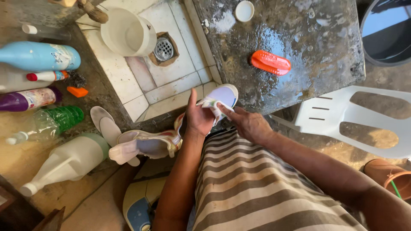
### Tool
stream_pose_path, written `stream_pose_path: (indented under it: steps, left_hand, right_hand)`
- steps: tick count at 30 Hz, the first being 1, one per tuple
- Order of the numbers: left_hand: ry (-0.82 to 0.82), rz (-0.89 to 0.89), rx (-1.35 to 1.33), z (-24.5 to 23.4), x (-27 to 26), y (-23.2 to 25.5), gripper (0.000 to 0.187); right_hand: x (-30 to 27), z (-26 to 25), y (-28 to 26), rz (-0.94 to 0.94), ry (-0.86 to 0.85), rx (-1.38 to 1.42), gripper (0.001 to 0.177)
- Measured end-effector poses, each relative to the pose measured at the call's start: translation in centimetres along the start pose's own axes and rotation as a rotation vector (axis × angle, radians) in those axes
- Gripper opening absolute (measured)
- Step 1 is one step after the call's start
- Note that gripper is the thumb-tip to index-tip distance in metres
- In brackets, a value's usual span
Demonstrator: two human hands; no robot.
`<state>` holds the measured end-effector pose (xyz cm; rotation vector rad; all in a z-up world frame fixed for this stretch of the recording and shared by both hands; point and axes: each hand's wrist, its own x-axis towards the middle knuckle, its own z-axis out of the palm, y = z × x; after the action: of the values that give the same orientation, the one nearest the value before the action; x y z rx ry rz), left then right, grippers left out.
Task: The person cleans sneakers by applying cleaning solution and scrubbing with a brush and a sponge over a sink.
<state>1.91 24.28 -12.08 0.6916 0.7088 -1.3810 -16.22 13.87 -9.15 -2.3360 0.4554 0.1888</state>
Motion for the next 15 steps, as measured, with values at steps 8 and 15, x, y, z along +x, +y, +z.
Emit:
stream_pose_path:
  steps: [8,15]
  left_hand:
    - [-0.4,0.001,-0.113,-1.6,1.3,-0.2,0.105]
    - [0.072,0.101,-0.077,-2.1,1.1,-0.8,0.107]
  right_hand:
    - [1.4,-1.7,-1.0,-0.013,-0.009,0.09,0.084]
    - [5.4,-6.3,3.4,0.339,-0.069,0.049,0.078]
